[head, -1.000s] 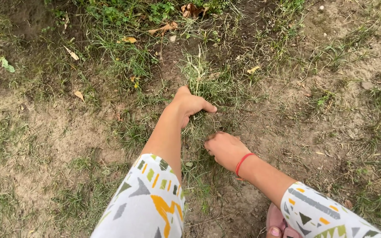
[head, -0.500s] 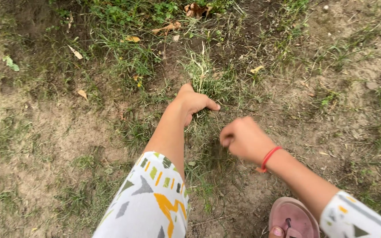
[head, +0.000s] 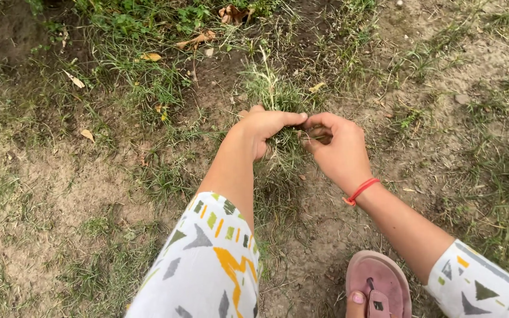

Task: Manually picking or pulling grass and weeds from the ground.

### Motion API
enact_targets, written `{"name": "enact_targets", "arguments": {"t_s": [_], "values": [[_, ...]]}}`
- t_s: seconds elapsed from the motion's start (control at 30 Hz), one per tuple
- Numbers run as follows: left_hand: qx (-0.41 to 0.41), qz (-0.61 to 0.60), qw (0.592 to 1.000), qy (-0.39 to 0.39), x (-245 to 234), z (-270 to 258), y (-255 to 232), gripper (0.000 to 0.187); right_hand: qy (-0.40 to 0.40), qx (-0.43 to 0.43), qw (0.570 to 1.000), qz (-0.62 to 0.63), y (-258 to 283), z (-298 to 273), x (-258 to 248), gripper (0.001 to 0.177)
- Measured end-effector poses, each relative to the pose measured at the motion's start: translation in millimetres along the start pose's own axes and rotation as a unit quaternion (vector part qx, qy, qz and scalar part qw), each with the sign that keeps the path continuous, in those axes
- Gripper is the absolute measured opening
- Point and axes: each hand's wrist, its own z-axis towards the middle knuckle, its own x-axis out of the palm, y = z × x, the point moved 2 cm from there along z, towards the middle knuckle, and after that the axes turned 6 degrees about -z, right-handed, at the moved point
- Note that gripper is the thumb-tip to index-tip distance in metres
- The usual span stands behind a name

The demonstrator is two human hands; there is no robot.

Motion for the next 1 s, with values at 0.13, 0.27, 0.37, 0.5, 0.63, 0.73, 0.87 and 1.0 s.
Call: {"name": "enact_targets", "arguments": {"t_s": [0.13, 0.27, 0.37, 0.5, 0.63, 0.73, 0.87, 1.0], "values": [[-0.014, -0.081, 0.993, 0.088, 3, -5, 1, 0.085, -0.016, 0.019, 1.0, -0.012, 9, -5, -3, 0.024], [-0.034, 0.025, 0.997, 0.069, 0, -7, 4, 0.087, -0.058, 0.006, 0.996, -0.068, 20, -7, -7, 0.023], [-0.032, 0.054, 0.997, 0.041, -3, -8, 3, 0.084, -0.085, -0.018, 0.993, -0.075, 17, -7, 0, 0.024], [-0.043, -0.031, 0.998, 0.046, -7, -5, 4, 0.074, -0.083, -0.099, 0.992, -0.01, 7, -8, 19, 0.027], [-0.039, -0.091, 0.99, 0.096, -17, 21, 17, 0.069, -0.019, 0.002, 1.0, 0.001, 31, -17, 20, 0.037], [-0.041, -0.05, 0.997, 0.05, -24, 1, 6, 0.072, -0.016, -0.055, 0.998, -0.012, 28, -21, 26, 0.04], [-0.051, 0.01, 0.998, -0.038, -32, -20, -7, 0.081, -0.008, 0.01, 0.99, 0.139, 5, -32, 33, 0.037], [-0.03, 0.085, 0.995, -0.049, -40, -1, 5, 0.09, 0.161, -0.226, 0.934, -0.224, -24, -47, 38, 0.027]]}}
